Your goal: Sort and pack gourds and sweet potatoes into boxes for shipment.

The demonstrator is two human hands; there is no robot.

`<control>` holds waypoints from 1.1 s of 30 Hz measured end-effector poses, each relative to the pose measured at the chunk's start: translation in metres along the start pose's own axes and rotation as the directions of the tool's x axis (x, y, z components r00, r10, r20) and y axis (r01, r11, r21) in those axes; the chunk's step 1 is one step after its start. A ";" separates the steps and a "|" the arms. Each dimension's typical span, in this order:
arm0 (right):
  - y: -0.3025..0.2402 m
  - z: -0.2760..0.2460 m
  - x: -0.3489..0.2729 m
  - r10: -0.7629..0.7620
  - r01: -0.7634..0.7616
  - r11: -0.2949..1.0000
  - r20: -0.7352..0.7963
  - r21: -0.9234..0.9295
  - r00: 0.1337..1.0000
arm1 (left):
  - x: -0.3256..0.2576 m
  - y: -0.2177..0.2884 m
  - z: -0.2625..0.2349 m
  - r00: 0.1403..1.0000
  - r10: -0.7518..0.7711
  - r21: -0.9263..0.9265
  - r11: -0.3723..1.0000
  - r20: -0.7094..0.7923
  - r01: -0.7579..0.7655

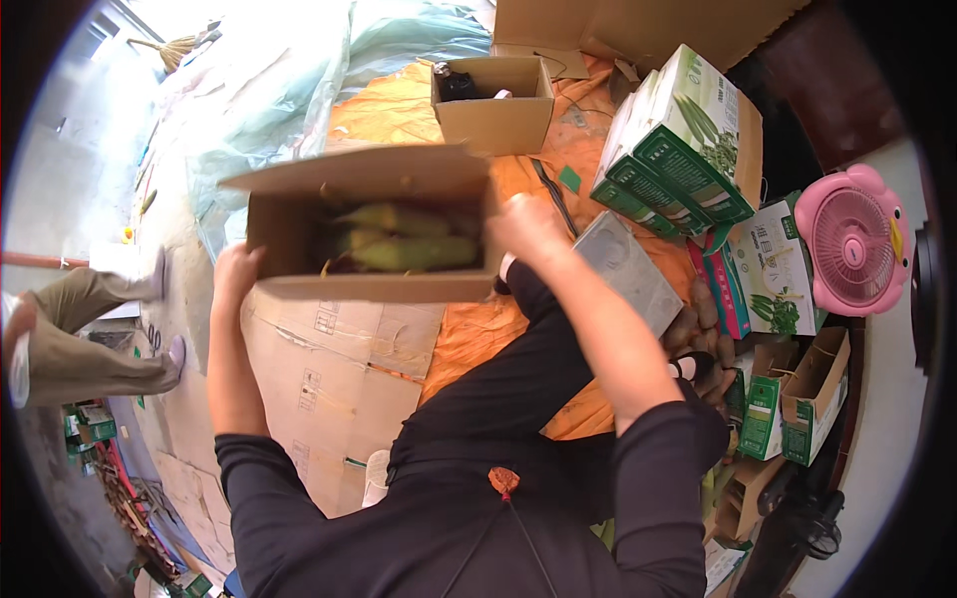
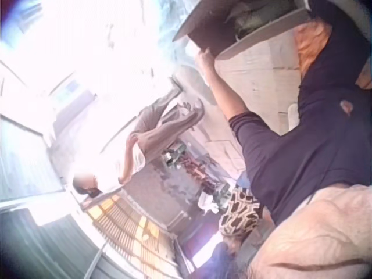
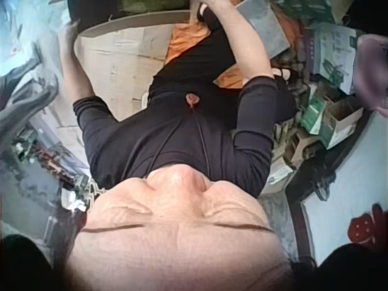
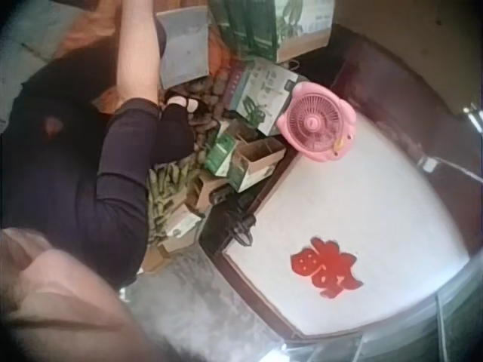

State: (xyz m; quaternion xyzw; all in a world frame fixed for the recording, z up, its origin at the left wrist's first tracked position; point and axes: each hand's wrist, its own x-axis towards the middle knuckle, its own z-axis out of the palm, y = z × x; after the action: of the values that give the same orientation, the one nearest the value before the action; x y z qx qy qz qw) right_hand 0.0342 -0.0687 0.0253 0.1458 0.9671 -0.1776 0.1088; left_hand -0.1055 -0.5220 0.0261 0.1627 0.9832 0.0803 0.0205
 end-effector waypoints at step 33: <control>-0.003 0.003 -0.106 -0.137 0.354 0.578 -0.340 0.735 0.930 | -0.006 0.017 0.031 0.997 -0.073 -0.420 0.904 0.041 0.083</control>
State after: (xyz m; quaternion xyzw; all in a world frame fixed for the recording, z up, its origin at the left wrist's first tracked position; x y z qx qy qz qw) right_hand 0.1330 -0.0984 0.0519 0.0631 0.8067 -0.5766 -0.1129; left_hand -0.0924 -0.5030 -0.0015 0.1160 0.9481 0.2876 0.0702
